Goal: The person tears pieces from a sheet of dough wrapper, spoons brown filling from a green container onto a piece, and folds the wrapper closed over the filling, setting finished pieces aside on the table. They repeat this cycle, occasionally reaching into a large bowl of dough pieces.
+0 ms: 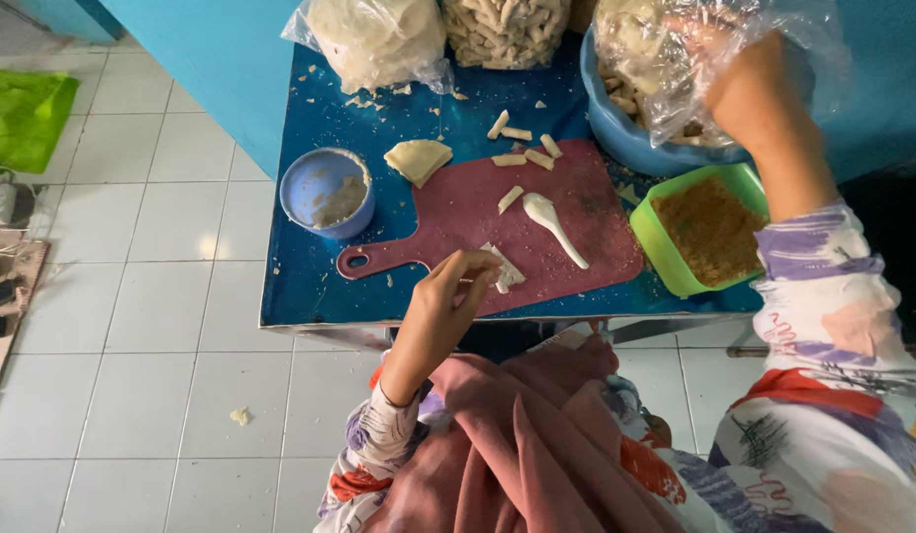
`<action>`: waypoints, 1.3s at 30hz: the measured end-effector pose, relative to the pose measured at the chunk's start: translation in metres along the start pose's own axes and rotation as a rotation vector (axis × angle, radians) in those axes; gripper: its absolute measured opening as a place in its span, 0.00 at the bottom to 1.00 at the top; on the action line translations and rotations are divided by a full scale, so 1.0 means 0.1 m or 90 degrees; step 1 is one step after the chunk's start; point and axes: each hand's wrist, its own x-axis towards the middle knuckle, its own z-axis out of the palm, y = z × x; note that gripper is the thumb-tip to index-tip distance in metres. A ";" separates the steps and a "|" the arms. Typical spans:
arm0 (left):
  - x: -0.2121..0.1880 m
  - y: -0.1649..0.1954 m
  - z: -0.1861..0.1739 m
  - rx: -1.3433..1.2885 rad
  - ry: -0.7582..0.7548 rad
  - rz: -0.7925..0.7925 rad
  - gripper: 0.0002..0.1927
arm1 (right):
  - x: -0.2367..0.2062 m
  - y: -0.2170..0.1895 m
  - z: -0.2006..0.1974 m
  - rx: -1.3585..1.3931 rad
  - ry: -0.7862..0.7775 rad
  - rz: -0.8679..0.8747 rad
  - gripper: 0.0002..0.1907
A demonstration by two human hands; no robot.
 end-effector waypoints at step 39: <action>0.04 -0.06 -0.09 0.023 -0.002 0.031 0.08 | 0.13 0.15 -0.12 0.158 0.121 0.047 0.09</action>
